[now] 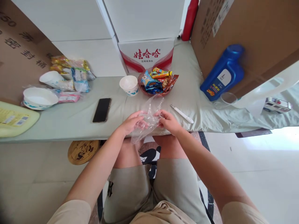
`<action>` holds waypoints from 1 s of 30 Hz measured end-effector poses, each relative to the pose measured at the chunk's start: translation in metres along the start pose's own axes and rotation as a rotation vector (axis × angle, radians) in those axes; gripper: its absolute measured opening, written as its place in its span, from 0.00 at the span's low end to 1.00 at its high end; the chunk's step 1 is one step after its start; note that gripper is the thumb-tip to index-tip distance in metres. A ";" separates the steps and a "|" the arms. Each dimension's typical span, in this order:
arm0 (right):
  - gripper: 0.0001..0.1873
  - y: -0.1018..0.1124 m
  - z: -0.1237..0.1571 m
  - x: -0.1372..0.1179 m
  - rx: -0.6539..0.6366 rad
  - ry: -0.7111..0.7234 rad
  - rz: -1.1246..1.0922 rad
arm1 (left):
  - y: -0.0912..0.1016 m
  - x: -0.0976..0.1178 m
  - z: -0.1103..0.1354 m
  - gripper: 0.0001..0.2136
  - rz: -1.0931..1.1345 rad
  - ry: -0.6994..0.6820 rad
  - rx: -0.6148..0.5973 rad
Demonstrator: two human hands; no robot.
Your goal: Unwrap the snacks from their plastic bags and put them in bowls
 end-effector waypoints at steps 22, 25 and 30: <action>0.07 0.034 0.007 -0.014 -0.022 0.236 -0.001 | 0.006 0.016 -0.004 0.17 -0.015 -0.180 0.018; 0.07 0.046 0.008 -0.028 0.103 0.327 0.204 | 0.008 0.027 -0.002 0.21 -0.388 -0.296 0.178; 0.21 0.009 0.002 -0.082 -0.018 0.590 0.588 | -0.011 0.064 0.023 0.12 -0.929 -0.578 0.273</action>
Point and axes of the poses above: each hand's wrist, its own z-axis away from the middle knuckle, its own y-axis out of the back of the hand, x = y × z, the point moved 6 cm from there along -z, towards the middle knuckle, and after that the axes turned 11 degrees about -z, right-handed, at the moved point
